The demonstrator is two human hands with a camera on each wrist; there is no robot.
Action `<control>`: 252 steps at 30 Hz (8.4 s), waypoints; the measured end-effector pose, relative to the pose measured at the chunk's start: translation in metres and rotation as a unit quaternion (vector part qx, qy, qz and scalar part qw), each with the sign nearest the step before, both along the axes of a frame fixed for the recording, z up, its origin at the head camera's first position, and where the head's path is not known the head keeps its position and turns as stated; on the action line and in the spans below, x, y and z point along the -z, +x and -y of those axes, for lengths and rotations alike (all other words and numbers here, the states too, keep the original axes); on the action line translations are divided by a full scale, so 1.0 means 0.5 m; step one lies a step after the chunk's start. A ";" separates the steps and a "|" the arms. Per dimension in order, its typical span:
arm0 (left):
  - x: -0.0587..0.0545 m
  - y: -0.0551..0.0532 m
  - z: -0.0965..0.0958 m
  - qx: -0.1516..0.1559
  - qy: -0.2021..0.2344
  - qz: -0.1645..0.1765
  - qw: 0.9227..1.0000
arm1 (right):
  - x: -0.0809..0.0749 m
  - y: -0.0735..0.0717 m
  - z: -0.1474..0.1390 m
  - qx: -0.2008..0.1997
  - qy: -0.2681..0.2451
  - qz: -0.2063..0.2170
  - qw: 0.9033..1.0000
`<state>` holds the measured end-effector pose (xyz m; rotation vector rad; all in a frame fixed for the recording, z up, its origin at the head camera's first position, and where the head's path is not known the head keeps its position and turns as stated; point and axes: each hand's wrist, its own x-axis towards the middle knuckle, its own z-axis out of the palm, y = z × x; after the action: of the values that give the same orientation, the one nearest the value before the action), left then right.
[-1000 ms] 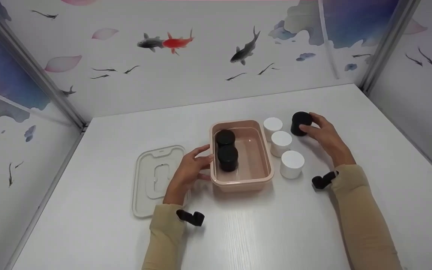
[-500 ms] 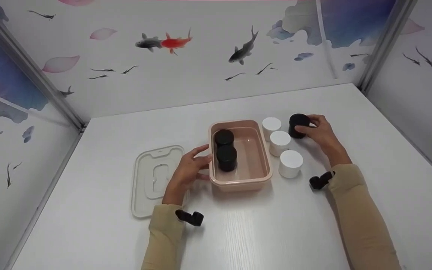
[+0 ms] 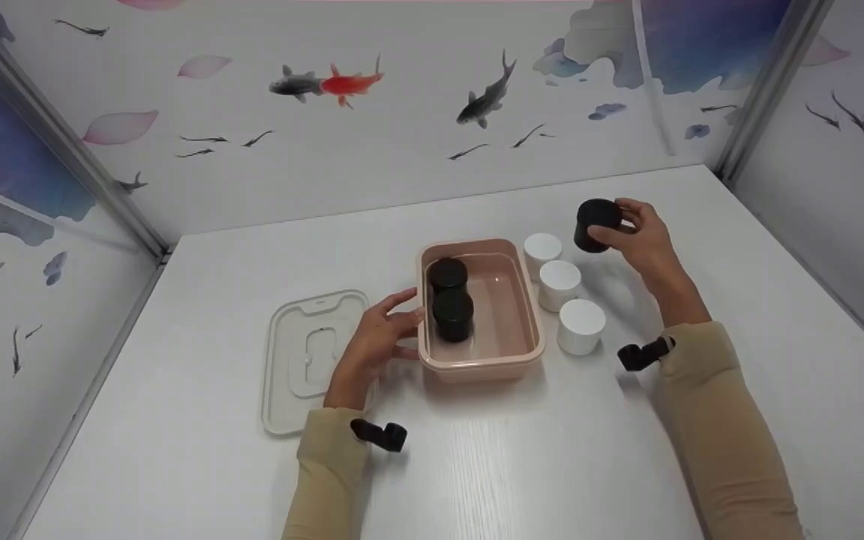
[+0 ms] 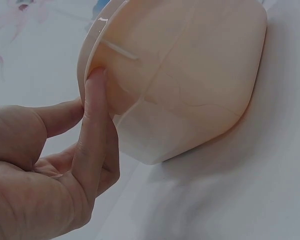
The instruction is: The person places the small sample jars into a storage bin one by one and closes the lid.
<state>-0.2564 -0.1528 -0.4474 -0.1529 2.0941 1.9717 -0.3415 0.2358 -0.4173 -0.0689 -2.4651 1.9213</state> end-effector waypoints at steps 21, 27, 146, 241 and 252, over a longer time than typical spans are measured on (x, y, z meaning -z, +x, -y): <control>-0.001 0.001 0.000 0.002 0.004 0.003 1.000 | -0.091 0.076 0.065 -0.044 0.069 -0.079 0.993; -0.002 0.001 0.000 0.002 0.006 0.000 1.000 | -0.097 0.085 0.084 -0.064 0.074 -0.090 0.991; -0.002 -0.001 -0.002 -0.005 0.005 0.025 1.000 | -0.096 0.173 0.279 -0.317 0.177 -0.029 0.931; 0.002 0.002 -0.005 0.011 0.013 0.006 1.000 | 0.046 0.112 -0.010 -0.331 0.174 -0.008 0.927; 0.002 0.003 -0.004 0.007 0.004 0.006 1.000 | 0.008 0.132 0.021 -0.290 0.135 -0.055 0.946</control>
<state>-0.2551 -0.1509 -0.4486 -0.1477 2.0756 1.9663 -0.2757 0.2252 -0.4212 0.8302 -2.8548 1.6337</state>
